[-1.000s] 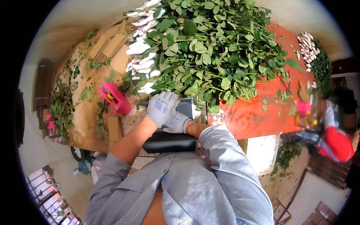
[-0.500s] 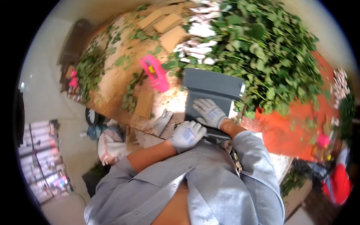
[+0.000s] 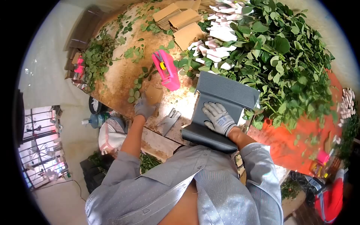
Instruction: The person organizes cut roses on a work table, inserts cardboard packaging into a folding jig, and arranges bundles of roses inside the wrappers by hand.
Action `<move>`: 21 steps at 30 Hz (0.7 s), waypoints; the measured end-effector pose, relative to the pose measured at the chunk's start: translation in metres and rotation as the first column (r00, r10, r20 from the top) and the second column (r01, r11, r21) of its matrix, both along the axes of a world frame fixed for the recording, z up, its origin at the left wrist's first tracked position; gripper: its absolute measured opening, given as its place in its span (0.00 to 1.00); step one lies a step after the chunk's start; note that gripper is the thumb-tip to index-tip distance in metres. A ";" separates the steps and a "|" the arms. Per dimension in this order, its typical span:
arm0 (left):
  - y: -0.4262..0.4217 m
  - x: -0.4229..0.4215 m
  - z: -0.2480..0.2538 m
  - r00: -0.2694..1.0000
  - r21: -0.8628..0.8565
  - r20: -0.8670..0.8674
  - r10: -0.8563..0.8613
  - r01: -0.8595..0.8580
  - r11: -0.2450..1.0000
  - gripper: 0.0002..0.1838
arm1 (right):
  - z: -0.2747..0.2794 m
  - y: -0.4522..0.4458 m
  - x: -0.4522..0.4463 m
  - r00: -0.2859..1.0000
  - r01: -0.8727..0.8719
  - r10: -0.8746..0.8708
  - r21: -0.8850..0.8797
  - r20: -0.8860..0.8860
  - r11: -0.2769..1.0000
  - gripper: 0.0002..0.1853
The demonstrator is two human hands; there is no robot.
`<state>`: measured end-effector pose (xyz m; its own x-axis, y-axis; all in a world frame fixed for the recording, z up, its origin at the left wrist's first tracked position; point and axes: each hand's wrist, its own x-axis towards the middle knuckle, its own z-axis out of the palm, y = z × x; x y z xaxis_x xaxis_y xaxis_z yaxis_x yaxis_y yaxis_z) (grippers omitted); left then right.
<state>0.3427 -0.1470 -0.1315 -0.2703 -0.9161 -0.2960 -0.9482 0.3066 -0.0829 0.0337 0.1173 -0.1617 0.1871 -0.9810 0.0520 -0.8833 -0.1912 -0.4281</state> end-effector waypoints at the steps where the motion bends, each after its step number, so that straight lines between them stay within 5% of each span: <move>1: 0.003 -0.004 0.013 0.991 0.146 -0.070 0.115 -0.104 0.984 0.60 | 0.000 0.001 0.000 1.000 0.001 -0.001 0.005 -0.001 1.000 0.36; 8: 0.010 -0.002 0.061 0.984 -0.123 -0.167 -0.070 0.049 0.991 0.49 | 0.001 0.000 0.001 0.999 0.021 -0.020 -0.021 0.047 1.000 0.35; 9: 0.013 0.002 0.059 0.818 -0.104 -0.573 -0.047 -0.016 0.994 0.42 | 0.000 0.001 0.000 0.999 0.017 -0.016 -0.031 0.039 0.999 0.35; 10: 0.019 -0.003 0.062 0.495 -0.046 -0.869 -0.007 -0.067 0.997 0.35 | 0.001 0.002 0.000 0.999 0.040 -0.039 -0.016 0.034 0.999 0.35; 11: 0.028 -0.011 0.062 0.492 -0.029 -0.871 -0.003 -0.045 0.999 0.35 | 0.002 0.002 0.000 0.998 0.034 -0.032 -0.032 0.048 0.999 0.35; 13: 0.055 -0.046 0.082 0.052 0.351 -0.936 0.347 0.142 0.925 0.19 | 0.001 0.002 0.001 0.996 0.038 -0.034 -0.050 0.086 0.998 0.35; 14: 0.064 -0.054 0.078 0.248 0.411 -0.903 0.350 0.264 0.873 0.14 | 0.001 0.004 0.001 0.996 0.053 -0.049 -0.041 0.080 0.998 0.35; 16: 0.090 -0.078 0.062 0.400 0.520 -0.846 0.353 0.470 0.714 0.09 | 0.003 0.003 0.000 0.985 0.075 -0.063 -0.072 0.160 0.995 0.37; 18: 0.111 -0.097 0.031 0.373 0.544 -0.839 0.395 0.574 0.612 0.09 | 0.004 0.002 0.000 0.983 0.094 -0.082 -0.062 0.166 0.994 0.38; 20: 0.118 -0.106 0.004 0.490 0.695 -0.701 0.518 0.631 0.345 0.13 | 0.000 0.002 -0.001 0.975 0.094 -0.073 -0.089 0.210 0.992 0.38; 21: 0.115 -0.110 -0.003 0.497 0.700 -0.697 0.517 0.631 0.336 0.13 | -0.005 0.002 -0.002 0.973 0.098 -0.066 -0.139 0.221 0.985 0.39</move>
<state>0.2330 -0.0324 -0.1350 -0.8885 -0.2146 -0.4055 -0.3278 -0.3217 0.8883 0.0321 0.1197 -0.1664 0.0750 -0.9707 0.2283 -0.7892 -0.1977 -0.5815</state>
